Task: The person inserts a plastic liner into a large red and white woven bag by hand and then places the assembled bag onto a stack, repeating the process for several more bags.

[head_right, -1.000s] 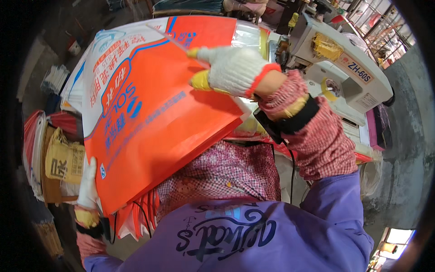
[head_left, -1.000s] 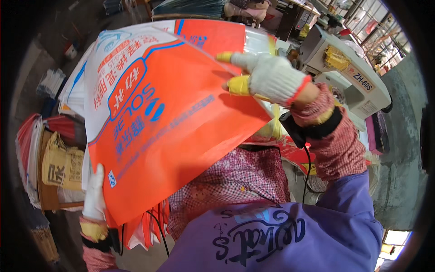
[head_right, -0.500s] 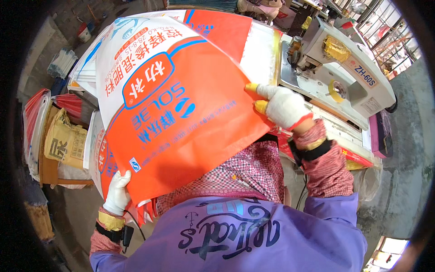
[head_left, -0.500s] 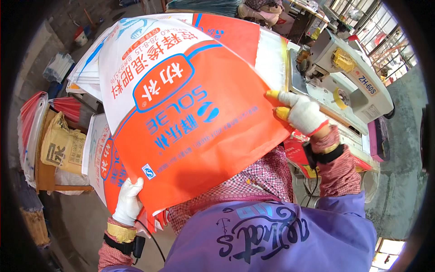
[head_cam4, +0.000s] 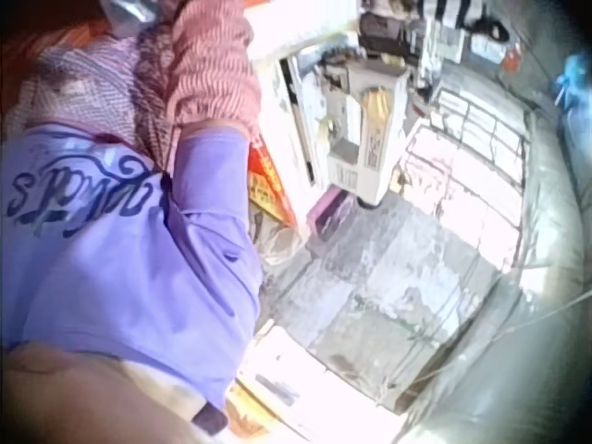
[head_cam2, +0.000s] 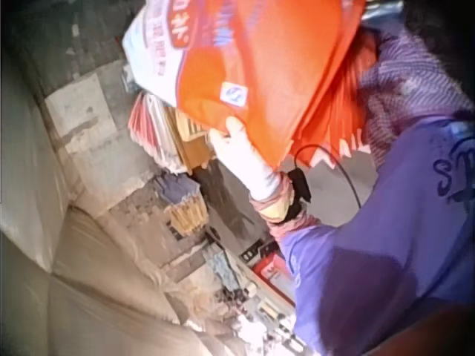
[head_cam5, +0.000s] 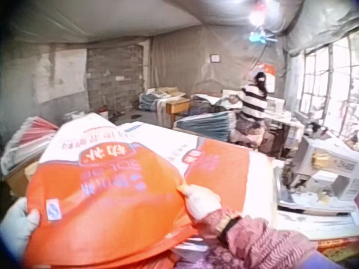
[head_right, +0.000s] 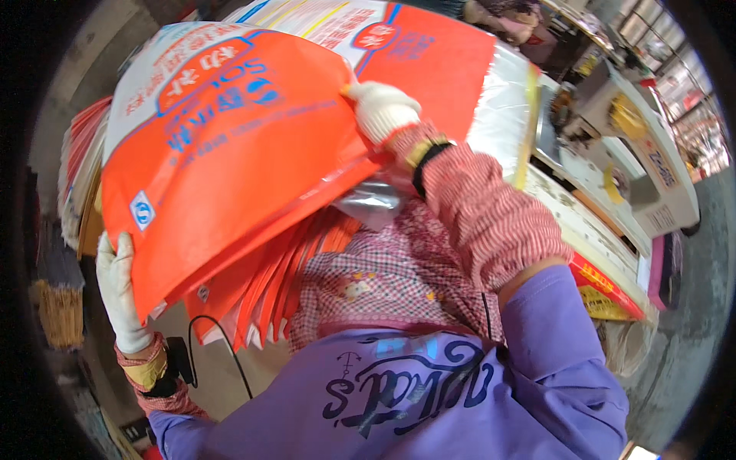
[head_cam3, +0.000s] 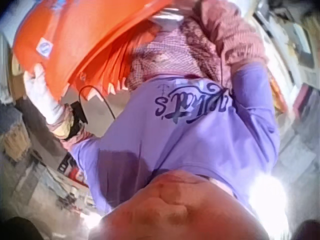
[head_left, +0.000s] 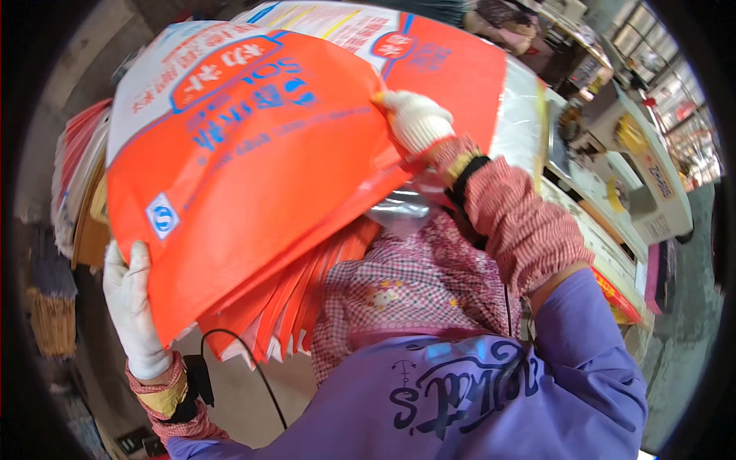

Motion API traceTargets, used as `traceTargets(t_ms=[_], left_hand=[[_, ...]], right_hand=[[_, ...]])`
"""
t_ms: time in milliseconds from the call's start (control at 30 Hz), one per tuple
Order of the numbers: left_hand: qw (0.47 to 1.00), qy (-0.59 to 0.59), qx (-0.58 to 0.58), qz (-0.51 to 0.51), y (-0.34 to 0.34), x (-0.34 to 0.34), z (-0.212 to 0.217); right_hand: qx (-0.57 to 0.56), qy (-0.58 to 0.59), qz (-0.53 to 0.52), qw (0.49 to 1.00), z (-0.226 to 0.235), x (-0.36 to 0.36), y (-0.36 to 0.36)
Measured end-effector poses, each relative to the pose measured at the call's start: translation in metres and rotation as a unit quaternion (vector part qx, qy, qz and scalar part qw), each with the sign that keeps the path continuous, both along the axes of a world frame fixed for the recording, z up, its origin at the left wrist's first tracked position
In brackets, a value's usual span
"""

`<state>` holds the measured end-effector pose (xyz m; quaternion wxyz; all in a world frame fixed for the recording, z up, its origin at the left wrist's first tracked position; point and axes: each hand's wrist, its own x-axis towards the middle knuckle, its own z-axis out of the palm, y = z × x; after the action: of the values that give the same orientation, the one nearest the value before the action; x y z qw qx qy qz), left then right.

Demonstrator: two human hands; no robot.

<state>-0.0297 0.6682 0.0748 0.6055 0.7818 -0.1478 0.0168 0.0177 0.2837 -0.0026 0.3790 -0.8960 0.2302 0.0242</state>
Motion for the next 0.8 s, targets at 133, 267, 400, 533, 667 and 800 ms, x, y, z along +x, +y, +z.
traceTargets(t_ms=[133,267,400,533,667,800], left_hand=[[0.990,0.063,-0.069,0.107,0.051,-0.020,-0.022],[0.945,0.213,-0.191,0.161,0.079,-0.057,-0.120],[0.847,0.459,-0.175,0.204,0.073,-0.108,-0.244],[0.786,0.530,-0.192,0.252,0.087,-0.165,-0.359],[0.840,0.464,-0.145,0.242,0.038,-0.122,-0.296],[0.896,0.385,0.025,0.220,0.020,-0.088,-0.266]], right_hand=[[-0.288,-0.081,0.209,0.931,-0.009,0.064,0.074],[-0.239,-0.097,0.243,0.935,-0.066,0.068,0.139],[-0.267,0.004,0.229,0.936,-0.177,0.032,0.147],[-0.473,-0.116,0.211,0.847,-0.220,-0.010,0.148],[-0.455,-0.074,0.262,0.848,-0.210,-0.015,0.115],[-0.410,-0.064,0.332,0.847,-0.196,0.033,0.105]])
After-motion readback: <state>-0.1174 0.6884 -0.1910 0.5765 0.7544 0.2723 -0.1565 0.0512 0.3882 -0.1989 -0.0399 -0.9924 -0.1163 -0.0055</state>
